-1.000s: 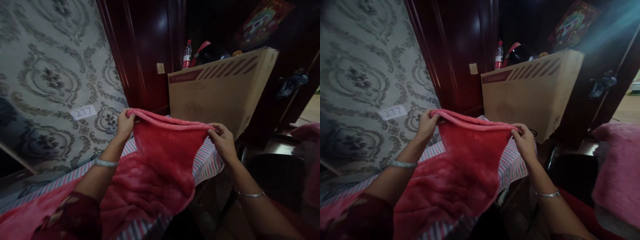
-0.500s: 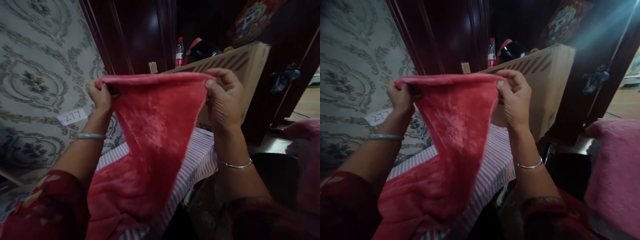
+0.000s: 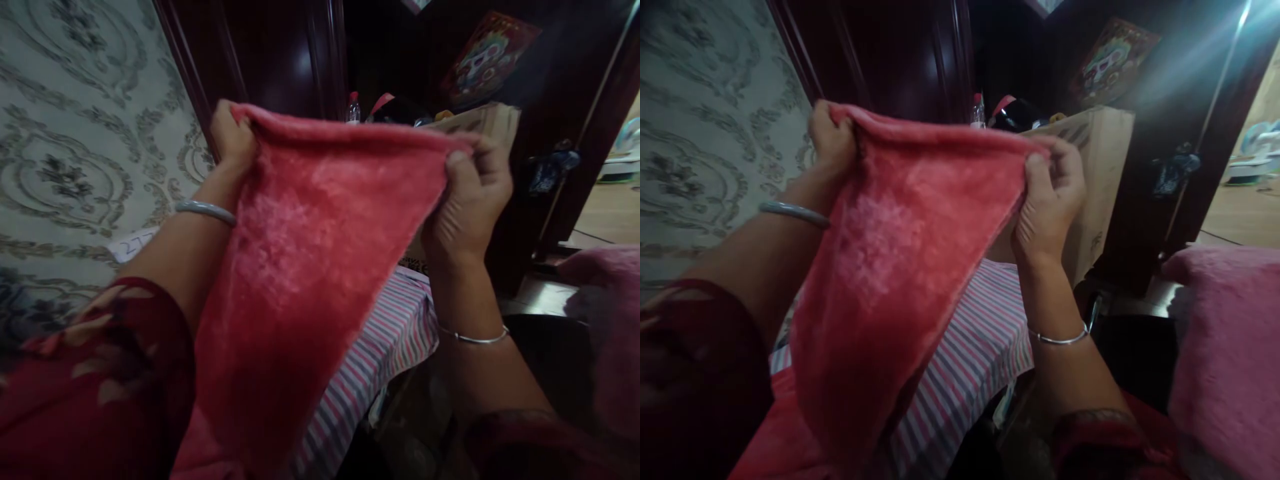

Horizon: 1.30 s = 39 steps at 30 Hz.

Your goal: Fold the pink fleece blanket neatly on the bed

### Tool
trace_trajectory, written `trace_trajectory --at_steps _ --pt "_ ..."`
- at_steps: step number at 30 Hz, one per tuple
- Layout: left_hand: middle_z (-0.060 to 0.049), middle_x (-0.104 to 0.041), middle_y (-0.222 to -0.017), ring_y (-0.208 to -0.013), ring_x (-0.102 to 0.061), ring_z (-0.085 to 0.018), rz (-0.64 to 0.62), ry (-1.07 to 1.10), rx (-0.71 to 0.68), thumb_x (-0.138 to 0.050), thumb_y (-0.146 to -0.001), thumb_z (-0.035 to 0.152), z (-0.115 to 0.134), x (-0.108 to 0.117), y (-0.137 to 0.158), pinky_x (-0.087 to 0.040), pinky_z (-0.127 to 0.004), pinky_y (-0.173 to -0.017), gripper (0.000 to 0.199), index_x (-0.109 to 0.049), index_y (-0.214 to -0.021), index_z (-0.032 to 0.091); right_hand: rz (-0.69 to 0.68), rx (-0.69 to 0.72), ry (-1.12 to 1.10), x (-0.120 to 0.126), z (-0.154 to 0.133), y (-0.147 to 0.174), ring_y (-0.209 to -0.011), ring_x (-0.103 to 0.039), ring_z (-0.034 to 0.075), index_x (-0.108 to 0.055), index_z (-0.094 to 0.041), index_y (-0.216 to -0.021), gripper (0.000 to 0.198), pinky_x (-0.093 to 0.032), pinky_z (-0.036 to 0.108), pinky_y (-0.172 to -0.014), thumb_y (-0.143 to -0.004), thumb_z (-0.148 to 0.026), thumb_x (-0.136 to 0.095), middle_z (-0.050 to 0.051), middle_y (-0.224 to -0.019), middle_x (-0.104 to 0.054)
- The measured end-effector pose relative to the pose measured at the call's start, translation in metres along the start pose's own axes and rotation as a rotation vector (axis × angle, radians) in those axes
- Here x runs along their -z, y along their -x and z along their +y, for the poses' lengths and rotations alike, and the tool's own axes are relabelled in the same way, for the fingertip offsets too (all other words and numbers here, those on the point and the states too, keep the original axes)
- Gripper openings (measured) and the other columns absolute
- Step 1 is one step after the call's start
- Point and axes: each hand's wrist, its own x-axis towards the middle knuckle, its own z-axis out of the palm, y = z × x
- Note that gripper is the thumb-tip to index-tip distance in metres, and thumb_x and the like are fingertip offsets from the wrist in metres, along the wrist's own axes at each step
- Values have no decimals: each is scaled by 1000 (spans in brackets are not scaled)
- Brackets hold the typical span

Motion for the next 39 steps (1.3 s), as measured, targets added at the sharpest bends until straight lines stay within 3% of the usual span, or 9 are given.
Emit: trace_trajectory --at_steps 3,5,12,17,25,29,32,35,39 --pt "-1 -67 -98 -114 -62 -19 -92 -49 100 -55 -89 9 -20 -57 41 -46 -32 -98 7 -55 -89 16 82 -185 62 29 51 25 -89 -63 17 -61 -20 -94 11 -50 38 -93 -84 -24 -59 0 -93 -63" --pt "-5 -69 -97 -111 -63 -21 -146 -18 140 -57 -88 9 -39 -94 71 -47 -33 -97 9 -57 -89 17 126 -274 137 48 85 41 -87 -63 16 -62 -19 -95 16 -50 36 -89 -82 -27 -61 1 -92 -63" --pt "-14 -69 -102 -105 -64 -26 -426 30 349 -50 -93 18 -113 -203 156 -47 -38 -90 18 -63 -107 17 174 -433 440 109 178 89 -81 -62 19 -64 -19 -93 27 -50 33 -75 -75 -38 -63 4 -87 -66" --pt "-17 -70 -104 -102 -66 -26 -546 -40 436 -48 -94 16 -155 -249 201 -46 -37 -88 22 -64 -110 14 166 -522 617 142 229 127 -74 -60 18 -65 -18 -94 32 -49 32 -70 -73 -42 -61 3 -81 -64" --pt "-18 -66 -127 -118 -61 -24 -751 -7 455 -53 -89 12 -202 -295 275 -43 -32 -100 38 -59 -127 11 191 -590 711 188 282 178 -73 -58 19 -64 -17 -92 34 -48 34 -73 -70 -43 -60 3 -80 -62" --pt "-17 -66 -131 -118 -62 -24 -923 18 458 -62 -82 13 -222 -299 302 -47 -31 -96 50 -59 -132 12 122 -632 782 196 287 181 -73 -59 19 -64 -17 -94 34 -48 34 -70 -72 -42 -59 4 -82 -64" --pt "-16 -70 -122 -115 -63 -25 -1005 -44 458 -60 -81 14 -239 -279 303 -46 -31 -95 35 -69 -116 12 119 -651 810 195 285 179 -71 -57 18 -65 -17 -95 33 -47 33 -69 -72 -41 -58 3 -81 -63" --pt "-12 -75 -92 -99 -67 -25 -1063 -157 473 -60 -80 17 -257 -236 293 -46 -31 -89 13 -73 -82 14 135 -660 837 192 280 178 -67 -54 17 -66 -16 -96 34 -46 33 -68 -73 -39 -58 2 -77 -61" --pt "-4 -61 -54 -66 -63 -21 -1119 -288 537 -59 -81 28 -270 -157 287 -45 -29 -70 29 -62 -54 19 107 -644 884 191 278 178 -65 -51 18 -68 -16 -97 36 -46 34 -66 -72 -40 -57 1 -74 -59"
